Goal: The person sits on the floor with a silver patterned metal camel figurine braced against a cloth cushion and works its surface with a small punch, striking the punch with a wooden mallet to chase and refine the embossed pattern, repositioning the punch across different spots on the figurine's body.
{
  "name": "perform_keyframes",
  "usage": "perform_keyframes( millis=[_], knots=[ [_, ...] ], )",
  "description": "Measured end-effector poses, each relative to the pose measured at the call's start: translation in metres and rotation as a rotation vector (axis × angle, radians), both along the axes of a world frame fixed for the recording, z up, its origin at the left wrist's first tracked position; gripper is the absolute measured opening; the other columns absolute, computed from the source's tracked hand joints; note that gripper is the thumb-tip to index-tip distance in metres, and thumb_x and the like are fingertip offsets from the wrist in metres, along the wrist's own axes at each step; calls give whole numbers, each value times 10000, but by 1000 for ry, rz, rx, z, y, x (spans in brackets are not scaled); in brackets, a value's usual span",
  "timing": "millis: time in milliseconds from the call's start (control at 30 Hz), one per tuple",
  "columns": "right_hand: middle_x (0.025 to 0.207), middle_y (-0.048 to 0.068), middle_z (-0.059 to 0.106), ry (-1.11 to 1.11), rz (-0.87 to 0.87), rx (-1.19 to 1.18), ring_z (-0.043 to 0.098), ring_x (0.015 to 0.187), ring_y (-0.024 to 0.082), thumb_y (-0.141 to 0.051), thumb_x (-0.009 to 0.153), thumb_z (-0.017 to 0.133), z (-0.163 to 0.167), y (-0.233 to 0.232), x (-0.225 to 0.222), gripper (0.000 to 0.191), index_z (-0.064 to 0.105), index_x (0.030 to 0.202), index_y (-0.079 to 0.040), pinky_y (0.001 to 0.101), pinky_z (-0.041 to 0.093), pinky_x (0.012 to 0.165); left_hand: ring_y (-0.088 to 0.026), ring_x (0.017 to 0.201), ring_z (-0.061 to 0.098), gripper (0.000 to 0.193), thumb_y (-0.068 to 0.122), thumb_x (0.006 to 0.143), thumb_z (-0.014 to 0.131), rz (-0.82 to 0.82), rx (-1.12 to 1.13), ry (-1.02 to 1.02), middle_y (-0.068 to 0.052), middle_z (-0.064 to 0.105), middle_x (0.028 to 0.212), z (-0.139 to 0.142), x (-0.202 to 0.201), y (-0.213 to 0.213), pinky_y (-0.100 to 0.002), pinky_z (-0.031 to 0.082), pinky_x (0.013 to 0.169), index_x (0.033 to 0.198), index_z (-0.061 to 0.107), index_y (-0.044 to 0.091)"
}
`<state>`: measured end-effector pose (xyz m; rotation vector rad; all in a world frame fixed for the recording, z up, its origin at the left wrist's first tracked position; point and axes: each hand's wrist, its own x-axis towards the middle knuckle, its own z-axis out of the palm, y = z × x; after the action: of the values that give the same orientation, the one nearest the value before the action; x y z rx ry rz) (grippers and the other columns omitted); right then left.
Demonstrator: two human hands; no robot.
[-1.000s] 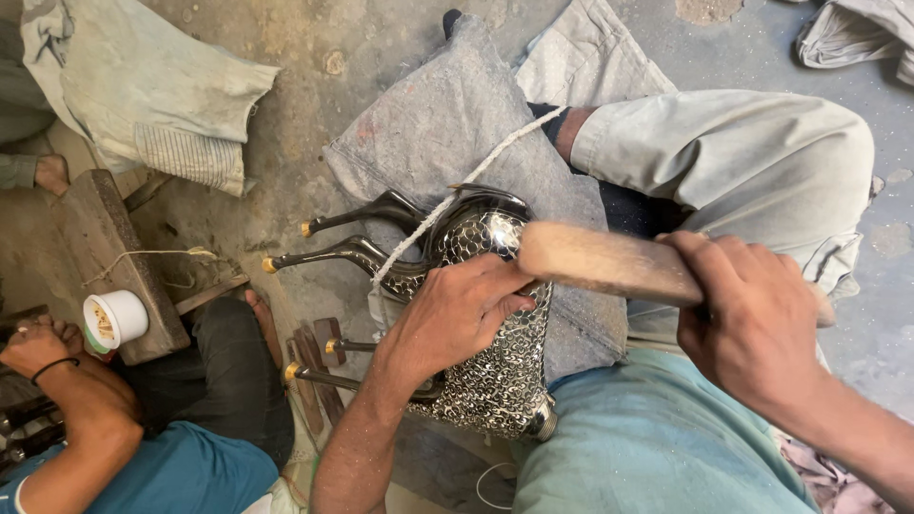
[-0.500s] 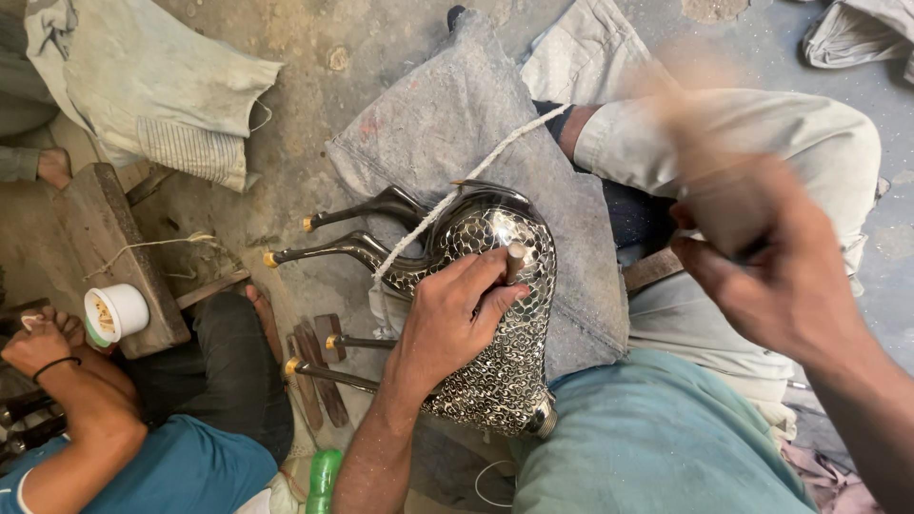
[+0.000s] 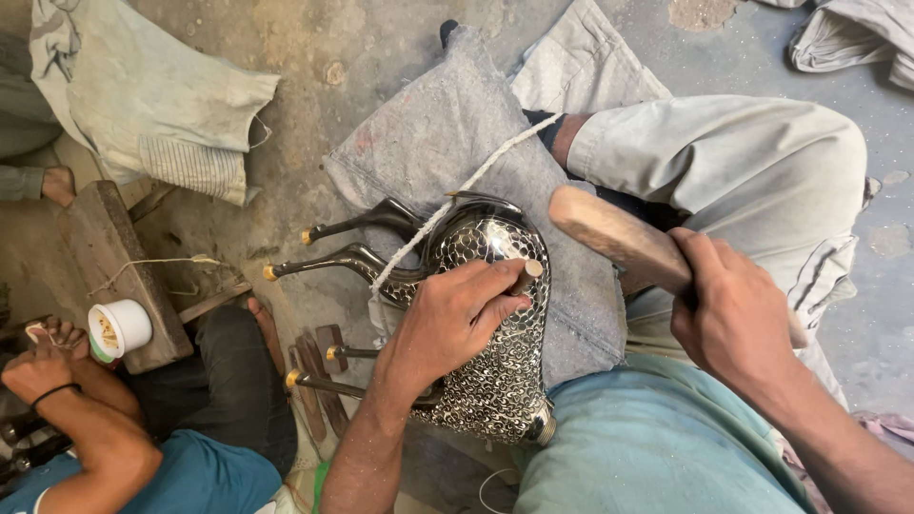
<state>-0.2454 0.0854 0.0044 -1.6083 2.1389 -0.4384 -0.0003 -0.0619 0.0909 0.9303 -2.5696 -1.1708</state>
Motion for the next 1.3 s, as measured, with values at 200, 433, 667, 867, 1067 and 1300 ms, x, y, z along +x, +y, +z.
perform_keyframes(
  millis=[200, 433, 667, 867, 1067, 1300],
  knots=[
    [1042, 112, 720, -625, -325, -79, 702, 950, 313, -59, 737, 707, 14, 4, -6, 455, 641, 1186, -99, 439, 554, 846, -292, 779, 705, 355, 172, 944, 744, -60, 7, -58, -125, 700, 956, 7, -6, -6, -400, 550, 664, 1268, 655, 57],
    [1031, 31, 709, -748, -483, -147, 703, 926, 169, -105, 792, 704, 51, -8, -5, 423, 562, 1190, -93, 353, 564, 811, -300, 744, 692, 372, 154, 929, 748, -72, 23, -96, -124, 673, 900, 9, -8, -8, -409, 546, 646, 1280, 656, 68],
    [1010, 68, 698, -438, -253, -204, 699, 887, 248, 3, 759, 736, 56, -7, 0, 492, 572, 1215, -84, 396, 550, 757, -288, 761, 704, 390, 134, 926, 743, -88, 33, -96, -117, 680, 913, 8, -6, -8, -408, 555, 654, 1301, 653, 74],
    [1036, 170, 674, -510, -316, -170, 690, 849, 340, 4, 776, 715, 40, 4, 0, 540, 570, 1294, -43, 403, 552, 708, -263, 791, 729, 393, 148, 926, 737, -95, 31, -108, -108, 712, 969, 4, -6, -9, -383, 582, 671, 1304, 654, 74],
    [1049, 179, 680, -420, -261, -203, 696, 899, 342, 8, 791, 712, 41, 8, -2, 537, 572, 1306, -43, 408, 550, 760, -271, 804, 734, 392, 158, 934, 729, -106, 34, -127, -115, 716, 991, 2, -4, -10, -387, 589, 687, 1309, 654, 74],
    [966, 118, 702, -483, -299, -143, 689, 842, 281, -32, 751, 732, 57, 2, -1, 489, 562, 1208, -56, 396, 544, 718, -307, 795, 729, 389, 162, 913, 733, -91, 63, -152, -132, 717, 958, 3, -4, -11, -409, 585, 704, 1286, 677, 69]
  ],
)
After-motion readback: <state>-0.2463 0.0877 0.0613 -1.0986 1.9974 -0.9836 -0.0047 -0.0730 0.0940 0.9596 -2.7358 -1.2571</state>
